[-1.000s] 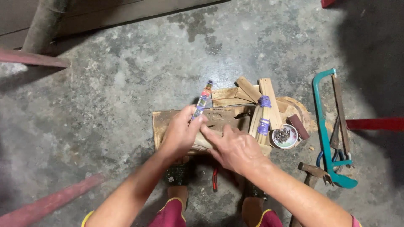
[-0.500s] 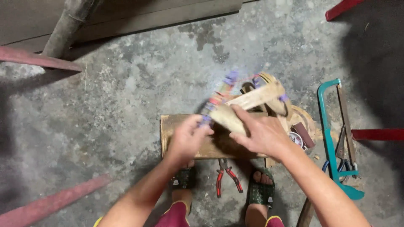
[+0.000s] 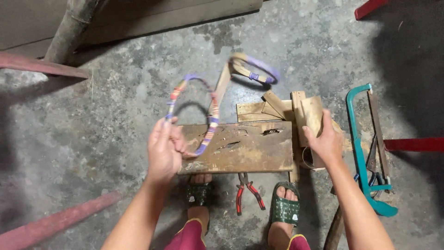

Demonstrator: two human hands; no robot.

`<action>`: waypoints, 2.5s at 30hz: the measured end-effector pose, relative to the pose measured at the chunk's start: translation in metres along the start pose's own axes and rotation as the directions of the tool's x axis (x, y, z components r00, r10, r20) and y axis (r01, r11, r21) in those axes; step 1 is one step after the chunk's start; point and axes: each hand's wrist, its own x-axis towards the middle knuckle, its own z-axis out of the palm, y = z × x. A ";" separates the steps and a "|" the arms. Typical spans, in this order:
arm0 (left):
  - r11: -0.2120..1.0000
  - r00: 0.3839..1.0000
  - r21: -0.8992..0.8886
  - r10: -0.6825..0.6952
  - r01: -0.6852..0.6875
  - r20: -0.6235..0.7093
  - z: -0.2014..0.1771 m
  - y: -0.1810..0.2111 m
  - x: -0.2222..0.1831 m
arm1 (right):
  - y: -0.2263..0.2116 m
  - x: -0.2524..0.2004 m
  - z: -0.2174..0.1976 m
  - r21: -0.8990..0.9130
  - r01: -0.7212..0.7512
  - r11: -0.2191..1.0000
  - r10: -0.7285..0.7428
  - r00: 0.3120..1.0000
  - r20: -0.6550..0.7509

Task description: Attaching thin wooden strips to a circular frame using wire, pliers, and a hammer to construct a small wooden object.

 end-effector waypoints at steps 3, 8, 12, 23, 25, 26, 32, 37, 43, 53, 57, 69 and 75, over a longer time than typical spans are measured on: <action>0.999 0.994 -0.001 -0.048 0.048 -0.095 -0.026 -0.006 -0.004 | 0.045 0.032 0.037 -0.126 -0.128 0.984 0.144 0.981 0.129; 0.946 0.916 -0.137 -0.318 0.292 -0.244 -0.065 -0.030 -0.024 | 0.031 0.074 0.044 -0.261 0.061 0.963 -0.031 0.992 0.119; 0.888 0.861 -0.188 -0.454 0.419 -0.230 -0.107 -0.069 -0.024 | -0.049 0.079 0.012 -0.077 0.117 0.990 -0.102 0.979 0.175; -0.331 0.815 0.831 0.234 -0.447 0.531 -0.018 0.023 0.158 | -0.073 0.050 0.033 -0.191 0.510 0.839 -0.305 0.731 0.610; -0.406 0.864 0.823 0.137 -0.398 0.485 -0.015 0.004 0.216 | -0.064 0.039 0.034 -0.161 0.489 0.857 -0.313 0.743 0.591; -0.484 0.904 0.800 0.039 -0.356 0.426 -0.012 -0.008 0.244 | -0.058 0.033 0.034 -0.126 0.465 0.876 -0.319 0.755 0.572; -0.419 0.999 0.908 0.031 -0.020 0.036 -0.022 -0.059 0.274 | -0.037 -0.013 0.011 0.032 0.337 0.941 -0.304 0.798 0.520; -0.244 0.912 0.905 0.132 -0.349 0.388 0.057 0.084 0.146 | -0.040 -0.044 -0.013 0.318 0.410 0.855 -0.506 0.795 0.336; -0.053 0.668 0.704 0.271 -0.708 0.693 0.129 0.108 -0.027 | -0.105 -0.088 -0.040 0.424 0.655 0.625 -0.635 0.743 -0.212; 0.784 0.821 0.620 -0.332 -0.033 0.464 0.132 0.013 -0.084 | -0.055 -0.136 -0.082 0.403 0.600 0.692 -0.638 0.769 -0.049; 0.693 0.801 0.710 -0.355 -0.120 0.482 0.135 -0.009 -0.082 | -0.050 -0.127 -0.101 0.370 0.614 0.698 -0.665 0.747 0.016; 0.546 0.835 0.805 -0.311 -0.234 0.453 0.136 -0.013 -0.072 | -0.061 -0.117 -0.091 0.219 0.675 0.704 -0.700 0.712 0.059; 0.612 0.751 0.733 -0.324 -0.298 0.576 0.130 -0.001 -0.068 | -0.072 -0.127 -0.104 0.277 0.566 0.777 -0.615 0.776 0.139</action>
